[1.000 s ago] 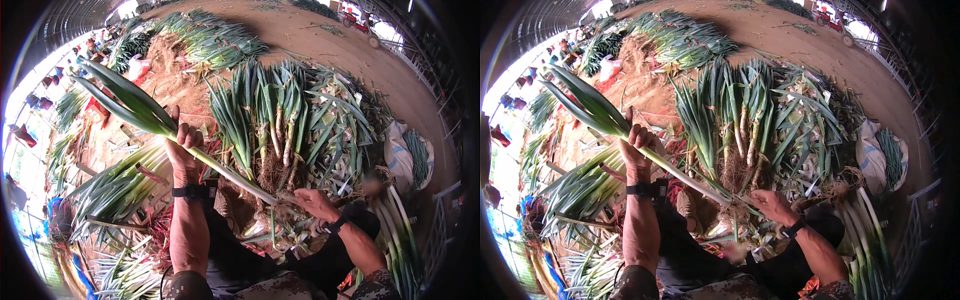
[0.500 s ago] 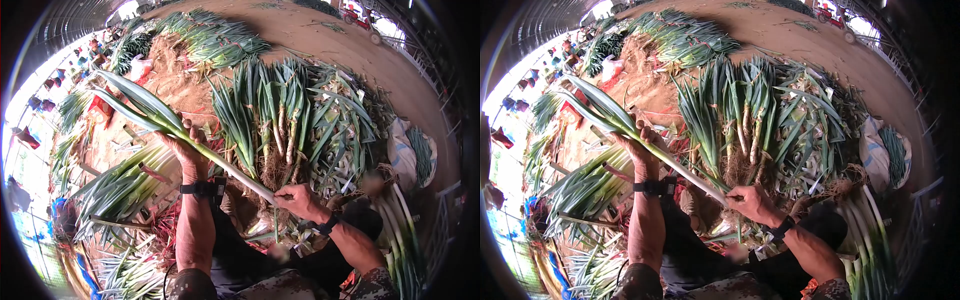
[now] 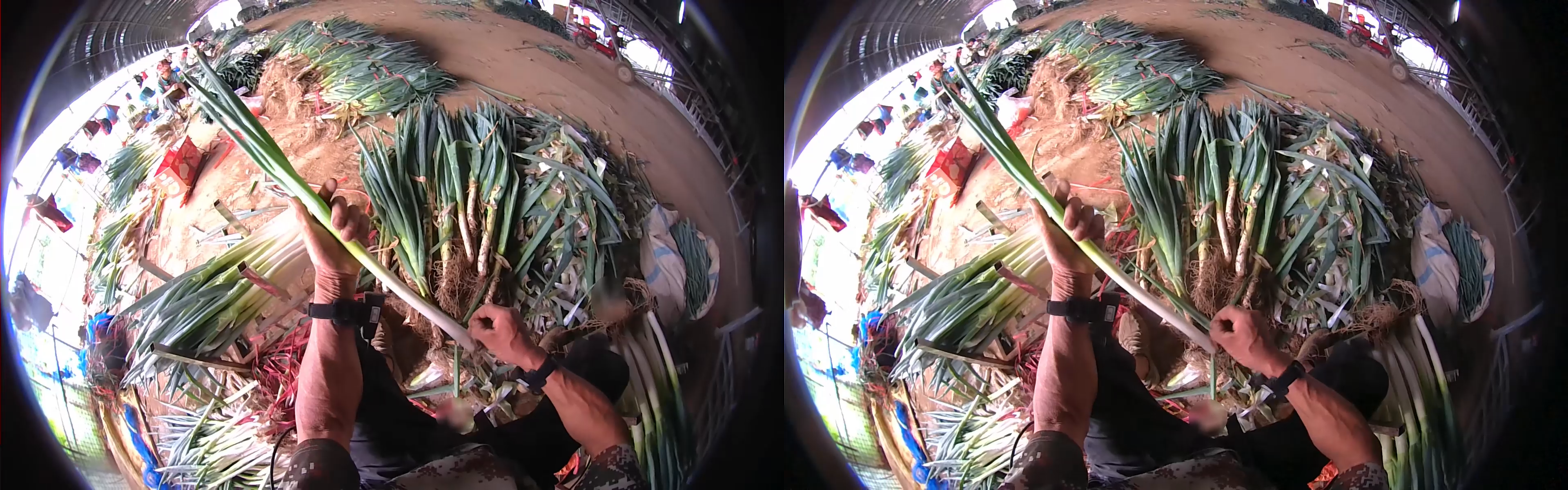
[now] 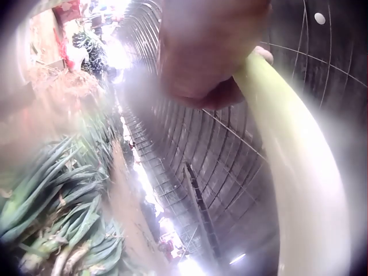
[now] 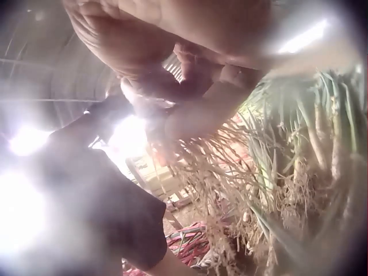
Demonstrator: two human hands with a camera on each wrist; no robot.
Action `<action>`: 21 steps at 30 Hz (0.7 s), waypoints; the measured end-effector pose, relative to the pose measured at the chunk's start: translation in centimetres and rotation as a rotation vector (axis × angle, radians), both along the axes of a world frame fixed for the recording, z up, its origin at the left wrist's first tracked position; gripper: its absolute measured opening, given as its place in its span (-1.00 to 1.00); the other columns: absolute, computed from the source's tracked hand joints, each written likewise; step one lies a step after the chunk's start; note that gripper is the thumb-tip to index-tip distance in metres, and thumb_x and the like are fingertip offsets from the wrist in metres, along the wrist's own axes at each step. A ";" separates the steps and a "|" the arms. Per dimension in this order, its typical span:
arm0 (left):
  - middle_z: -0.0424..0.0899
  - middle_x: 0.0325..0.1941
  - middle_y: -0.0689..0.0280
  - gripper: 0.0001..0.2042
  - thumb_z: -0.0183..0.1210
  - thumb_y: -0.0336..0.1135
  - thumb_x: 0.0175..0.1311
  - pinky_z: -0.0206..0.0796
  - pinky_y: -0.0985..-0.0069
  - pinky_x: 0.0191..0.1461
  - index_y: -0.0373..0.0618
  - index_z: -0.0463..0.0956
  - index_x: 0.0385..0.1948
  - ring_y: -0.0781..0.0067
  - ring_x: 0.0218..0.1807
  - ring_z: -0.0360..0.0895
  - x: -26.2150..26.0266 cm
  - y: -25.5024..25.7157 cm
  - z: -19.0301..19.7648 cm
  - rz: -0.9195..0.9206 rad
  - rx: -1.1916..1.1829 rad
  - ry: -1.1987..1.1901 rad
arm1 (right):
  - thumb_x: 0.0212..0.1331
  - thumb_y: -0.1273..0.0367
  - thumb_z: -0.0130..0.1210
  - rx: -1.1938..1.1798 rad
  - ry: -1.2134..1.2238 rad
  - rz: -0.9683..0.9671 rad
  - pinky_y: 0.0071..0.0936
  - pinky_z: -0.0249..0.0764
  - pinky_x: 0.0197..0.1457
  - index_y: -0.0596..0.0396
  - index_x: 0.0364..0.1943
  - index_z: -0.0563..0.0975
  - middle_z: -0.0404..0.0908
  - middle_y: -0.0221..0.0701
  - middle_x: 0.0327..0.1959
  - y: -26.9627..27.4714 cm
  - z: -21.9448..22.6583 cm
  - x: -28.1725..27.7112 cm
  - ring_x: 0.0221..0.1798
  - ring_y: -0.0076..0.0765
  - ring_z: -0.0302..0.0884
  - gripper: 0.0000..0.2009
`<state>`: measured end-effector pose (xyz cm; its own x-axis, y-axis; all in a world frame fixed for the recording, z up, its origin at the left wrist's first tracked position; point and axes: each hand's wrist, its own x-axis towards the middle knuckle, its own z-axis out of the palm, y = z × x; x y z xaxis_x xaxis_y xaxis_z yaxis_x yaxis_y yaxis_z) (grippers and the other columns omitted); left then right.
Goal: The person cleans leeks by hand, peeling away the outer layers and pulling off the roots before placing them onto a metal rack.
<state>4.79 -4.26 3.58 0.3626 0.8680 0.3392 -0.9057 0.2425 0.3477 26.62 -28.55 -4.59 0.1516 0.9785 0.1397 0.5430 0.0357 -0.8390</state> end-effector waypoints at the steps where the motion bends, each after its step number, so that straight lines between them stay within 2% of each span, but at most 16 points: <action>1: 0.26 -0.69 0.48 -0.42 -0.25 0.21 0.53 0.03 0.57 -0.64 -0.18 0.52 -0.08 0.59 -0.72 0.18 0.0 0.1 -0.3 -0.063 0.060 -0.054 | 0.17 0.43 0.17 -0.062 0.009 -0.037 -0.36 0.53 -0.41 0.19 -0.37 0.59 0.67 -0.25 -0.51 -0.2 -0.2 0.5 -0.51 -0.40 0.64 -0.90; 4: 0.22 -0.70 0.46 -0.40 -0.33 0.13 0.57 0.01 0.57 -0.65 -0.28 0.50 0.02 0.59 -0.74 0.17 0.0 0.2 -0.8 -0.156 0.154 -0.151 | 0.21 0.44 0.13 -0.367 0.322 -0.200 -0.48 0.55 -0.38 0.21 -0.26 0.58 0.69 -0.32 -0.47 -0.3 -0.1 1.9 -0.45 -0.51 0.64 -0.88; 5: 0.22 -0.70 0.46 -0.40 -0.33 0.13 0.57 0.01 0.57 -0.66 -0.29 0.49 0.04 0.59 -0.75 0.17 0.0 0.3 -0.9 -0.171 0.151 -0.162 | 0.24 0.43 0.10 -0.365 0.306 -0.207 -0.57 0.57 -0.33 0.21 -0.06 0.56 0.70 -0.39 -0.40 -0.6 0.2 2.1 -0.41 -0.56 0.63 -0.78; 6: 0.22 -0.70 0.46 -0.40 -0.33 0.12 0.58 0.01 0.57 -0.66 -0.30 0.49 0.06 0.59 -0.75 0.17 0.0 0.3 -1.0 -0.187 0.147 -0.172 | 0.24 0.43 0.11 -0.333 0.280 -0.157 -0.57 0.57 -0.30 0.21 0.00 0.53 0.71 -0.38 -0.36 -0.7 0.5 2.1 -0.38 -0.56 0.63 -0.73; 8: 0.23 -0.70 0.47 -0.40 -0.27 0.20 0.53 0.01 0.58 -0.66 -0.22 0.52 -0.03 0.61 -0.74 0.16 0.1 0.3 -0.9 -0.156 0.122 -0.113 | 0.24 0.43 0.13 -0.260 0.228 -0.055 -0.57 0.59 -0.24 0.19 0.13 0.49 0.72 -0.35 -0.28 -0.6 1.2 2.0 -0.32 -0.55 0.64 -0.64; 9: 0.23 -0.70 0.48 -0.39 -0.24 0.24 0.51 0.02 0.58 -0.66 -0.20 0.52 -0.05 0.61 -0.74 0.16 0.4 0.1 -0.6 -0.126 0.113 -0.086 | 0.30 0.44 0.10 -0.207 0.360 0.013 -0.52 0.57 -0.12 0.22 0.20 0.44 0.70 -0.24 -0.17 -0.5 1.5 1.4 -0.21 -0.48 0.64 -0.61; 10: 0.23 -0.70 0.48 -0.39 -0.22 0.27 0.49 0.02 0.58 -0.66 -0.18 0.52 -0.08 0.61 -0.73 0.16 0.6 -0.2 -0.3 -0.090 0.104 -0.058 | 0.28 0.35 0.16 -0.197 0.265 0.072 -0.47 0.58 -0.09 0.19 0.21 0.44 0.70 -0.24 -0.16 -0.4 2.1 1.1 -0.17 -0.44 0.66 -0.57; 11: 0.22 -0.71 0.51 -0.36 -0.16 0.37 0.40 0.03 0.60 -0.65 -0.12 0.52 -0.14 0.62 -0.73 0.15 0.9 -0.8 -0.2 0.074 -0.031 0.100 | 0.26 0.26 0.21 -0.187 0.170 0.134 -0.41 0.58 -0.06 0.16 0.23 0.43 0.71 -0.25 -0.15 -0.3 3.0 0.6 -0.14 -0.40 0.67 -0.51; 12: 0.26 -0.68 0.49 -0.32 -0.15 0.41 0.37 0.06 0.60 -0.62 -0.14 0.47 -0.05 0.60 -0.70 0.16 1.3 -0.9 -0.5 0.119 -0.087 0.118 | 0.24 0.17 0.27 -0.178 0.076 0.199 -0.35 0.59 -0.04 0.12 0.24 0.42 0.71 -0.25 -0.14 -0.1 3.3 0.2 -0.10 -0.36 0.69 -0.45; 13: 0.29 -0.66 0.46 -0.31 -0.14 0.41 0.37 0.08 0.60 -0.60 -0.15 0.44 -0.01 0.58 -0.68 0.18 1.8 -1.1 -0.3 0.188 -0.146 0.148 | 0.19 0.07 0.30 -0.140 0.021 0.226 -0.25 0.59 -0.05 0.07 0.26 0.41 0.71 -0.23 -0.15 -0.1 2.8 -0.5 -0.11 -0.20 0.71 -0.37; 14: 0.31 -0.64 0.44 -0.30 -0.14 0.42 0.36 0.10 0.60 -0.58 -0.16 0.41 0.03 0.55 -0.65 0.20 2.2 -1.3 0.0 0.253 -0.206 0.178 | 0.12 0.06 0.36 -0.152 -0.158 0.188 -0.23 0.60 -0.09 0.05 0.25 0.41 0.71 -0.19 -0.16 -0.4 3.0 -1.0 -0.15 -0.10 0.71 -0.34; 16: 0.35 -0.60 0.37 -0.38 -0.09 0.29 0.43 0.22 0.54 -0.44 -0.18 0.36 0.09 0.48 -0.49 0.33 2.6 -2.0 0.9 0.256 -0.216 0.201 | 0.15 0.11 0.34 -0.200 -0.134 0.170 -0.18 0.59 -0.14 0.06 0.19 0.44 0.69 -0.13 -0.21 -0.8 2.8 -1.3 -0.21 -0.01 0.70 -0.42; 18: 0.50 -0.51 0.33 -0.46 -0.05 0.15 0.46 0.25 0.51 -0.39 -0.21 0.38 0.10 0.48 -0.44 0.38 3.1 -1.3 -0.1 0.296 -0.113 0.423 | 0.18 0.18 0.31 -0.328 -0.074 0.032 -0.15 0.57 -0.16 0.07 0.15 0.47 0.69 -0.13 -0.23 -1.1 0.0 -0.1 -0.21 0.03 0.69 -0.50; 19: 0.57 -0.44 0.29 -0.51 0.00 0.07 0.45 0.31 0.50 -0.35 -0.23 0.40 0.10 0.46 -0.40 0.44 2.7 -1.8 0.1 0.240 0.081 0.641 | 0.19 0.21 0.29 -0.392 -0.046 -0.023 -0.14 0.57 -0.18 0.07 0.13 0.48 0.69 -0.13 -0.24 -1.2 -1.4 0.9 -0.22 0.04 0.68 -0.54; 20: 0.62 -0.35 0.26 -0.57 0.06 -0.05 0.44 0.39 0.48 -0.27 -0.24 0.42 0.10 0.45 -0.34 0.52 2.5 -2.4 0.4 0.199 0.134 0.731 | 0.22 0.29 0.24 -0.321 -0.103 -0.055 -0.15 0.54 -0.25 0.06 0.08 0.51 0.69 -0.13 -0.27 -1.4 -2.5 1.5 -0.30 0.04 0.67 -0.63; 21: 0.68 -0.27 0.22 -0.63 0.12 -0.17 0.42 0.47 0.47 -0.18 -0.26 0.44 0.09 0.43 -0.28 0.60 2.2 -3.2 0.8 0.158 0.194 0.821 | 0.21 0.34 0.24 -0.263 -0.076 -0.031 -0.24 0.52 -0.33 0.07 0.06 0.53 0.67 -0.18 -0.33 -1.1 -2.3 1.9 -0.42 -0.15 0.64 -0.66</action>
